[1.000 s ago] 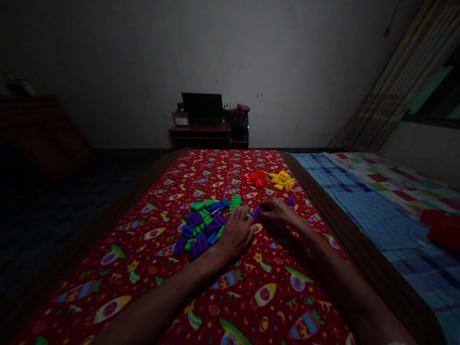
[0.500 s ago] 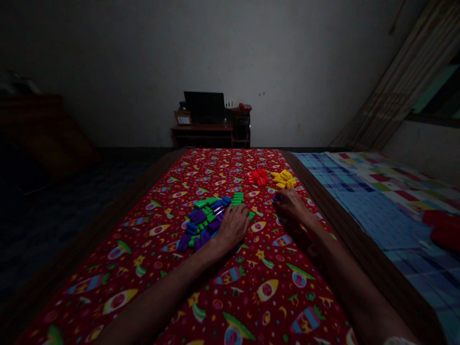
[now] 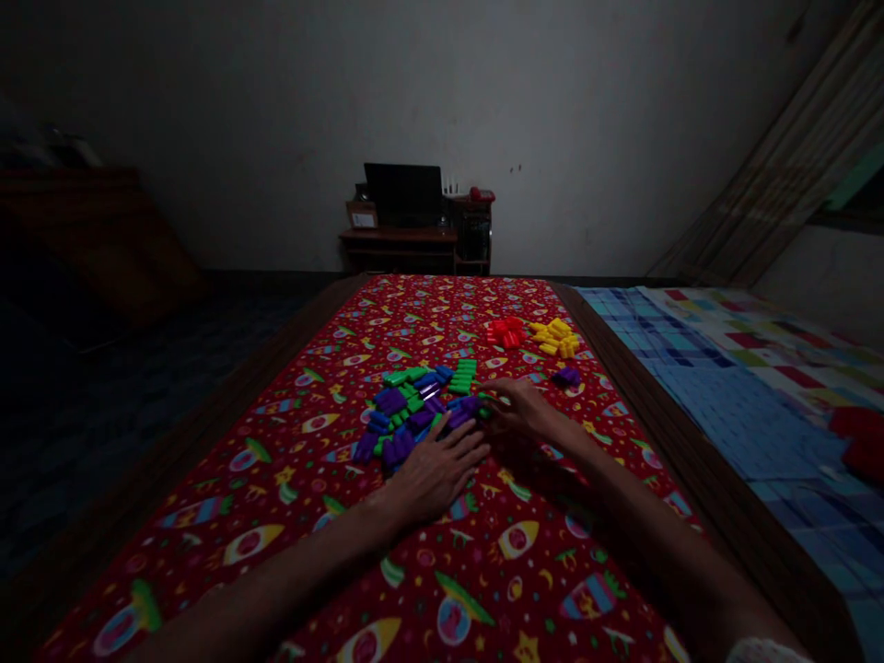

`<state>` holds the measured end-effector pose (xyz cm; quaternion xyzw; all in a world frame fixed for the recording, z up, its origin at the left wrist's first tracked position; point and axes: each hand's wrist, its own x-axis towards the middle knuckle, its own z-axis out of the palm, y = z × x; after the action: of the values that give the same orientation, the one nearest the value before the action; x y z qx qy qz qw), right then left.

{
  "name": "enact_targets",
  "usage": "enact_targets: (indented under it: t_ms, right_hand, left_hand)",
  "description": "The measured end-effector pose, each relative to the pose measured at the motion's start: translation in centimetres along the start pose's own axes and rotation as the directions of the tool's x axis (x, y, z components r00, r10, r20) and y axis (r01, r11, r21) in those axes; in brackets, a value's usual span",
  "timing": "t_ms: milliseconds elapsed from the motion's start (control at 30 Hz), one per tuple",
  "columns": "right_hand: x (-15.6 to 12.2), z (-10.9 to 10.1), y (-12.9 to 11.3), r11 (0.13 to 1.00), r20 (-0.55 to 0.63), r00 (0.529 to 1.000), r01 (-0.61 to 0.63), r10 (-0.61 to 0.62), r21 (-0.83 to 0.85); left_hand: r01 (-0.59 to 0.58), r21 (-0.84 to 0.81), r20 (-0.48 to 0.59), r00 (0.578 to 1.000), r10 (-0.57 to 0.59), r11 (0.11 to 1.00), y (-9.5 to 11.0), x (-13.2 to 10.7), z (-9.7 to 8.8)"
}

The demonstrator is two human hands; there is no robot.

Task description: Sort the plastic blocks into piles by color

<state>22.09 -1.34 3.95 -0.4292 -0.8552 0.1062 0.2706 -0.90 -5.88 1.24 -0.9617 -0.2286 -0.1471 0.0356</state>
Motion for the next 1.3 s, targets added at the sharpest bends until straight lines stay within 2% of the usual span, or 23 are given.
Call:
enact_targets:
  t_ms: [67, 133, 200, 300, 433, 500, 600, 667, 733, 800, 867, 933, 1000, 1067, 1133, 1200, 1300]
  right_hand:
    - [0.6, 2.0, -1.4, 0.989, 0.068, 0.987, 0.148, -0.149, 0.01]
    - [0.9, 3.4, -1.7, 0.978, 0.069, 0.977, 0.204, -0.2, -0.05]
    - [1.0, 4.1, -1.3, 0.983, 0.019, 0.987, 0.16, -0.159, -0.09]
    - [0.9, 4.1, -0.2, 0.997, -0.051, 0.997, 0.061, -0.063, -0.042]
    - [0.5, 2.6, 0.7, 0.998, -0.109, 0.992, -0.066, 0.066, 0.008]
    - [0.3, 1.0, 1.3, 0.992, -0.14, 0.982, -0.128, 0.125, -0.015]
    - [-0.4, -2.0, 2.9, 0.957, -0.211, 0.944, -0.276, 0.252, -0.092]
    - [-1.2, -3.6, 4.1, 0.893, -0.23, 0.899, -0.415, 0.373, -0.172]
    - [-2.1, -4.6, 5.1, 0.812, -0.213, 0.857, -0.513, 0.469, -0.277]
    - [-2.7, -4.9, 5.7, 0.741, -0.199, 0.832, -0.552, 0.517, -0.383]
    - [-3.0, -4.8, 5.7, 0.705, -0.211, 0.828, -0.555, 0.519, -0.441]
    - [-2.7, -4.5, 5.2, 0.731, -0.241, 0.845, -0.534, 0.478, -0.424]
    - [-1.9, -3.6, 4.1, 0.82, -0.257, 0.886, -0.457, 0.386, -0.344]
    - [-0.7, -2.0, 2.4, 0.93, -0.227, 0.945, -0.288, 0.237, -0.229]
    - [0.8, 0.3, 0.4, 0.992, -0.141, 0.989, -0.058, 0.041, -0.115]
    - [2.3, 2.9, -1.3, 0.99, -0.042, 0.992, 0.116, -0.119, -0.075]
    - [4.0, 5.5, -2.8, 0.974, 0.064, 0.983, 0.179, -0.172, -0.139]
  left_hand:
    - [-0.011, 0.014, 0.013, 1.0, 0.01, 1.0, -1.6, 0.3, -0.2]
    - [-0.034, 0.025, 0.028, 0.999, 0.034, 0.999, -2.9, 0.6, -0.3]
    - [-0.044, 0.015, 0.011, 0.999, 0.044, 0.999, -3.7, 0.8, 0.0]
    - [-0.019, -0.045, -0.037, 0.999, 0.017, 0.999, -4.4, 1.1, 0.8]
    - [0.02, -0.109, -0.059, 0.998, -0.027, 0.994, -4.6, 1.6, 0.8]
    - [0.037, -0.111, -0.089, 0.995, -0.047, 0.993, -4.7, 1.5, 0.0]
    - [0.134, -0.099, -0.145, 0.978, -0.147, 0.986, -5.6, 0.3, -1.6]
    - [0.237, -0.092, -0.191, 0.949, -0.25, 0.967, -7.0, -0.9, -2.4]
    - [0.352, -0.1, -0.239, 0.899, -0.366, 0.931, -8.7, -2.1, -2.6]
    - [0.455, -0.122, -0.268, 0.841, -0.471, 0.882, -10.3, -3.1, -2.2]
    - [0.532, -0.158, -0.276, 0.785, -0.555, 0.832, -11.3, -3.7, -1.2]
    - [0.574, -0.201, -0.271, 0.746, -0.608, 0.794, -11.7, -3.9, 0.0]
    - [0.59, -0.235, -0.273, 0.723, -0.635, 0.773, -11.6, -3.5, 0.9]
    - [0.592, -0.247, -0.278, 0.715, -0.642, 0.767, -11.3, -2.9, 1.4]
    - [0.589, -0.254, -0.284, 0.713, -0.642, 0.767, -11.0, -2.2, 1.5]
    - [0.588, -0.263, -0.283, 0.711, -0.643, 0.765, -10.7, -1.7, 1.4]
    - [0.604, -0.261, -0.292, 0.694, -0.657, 0.753, -10.3, -1.6, 0.6]
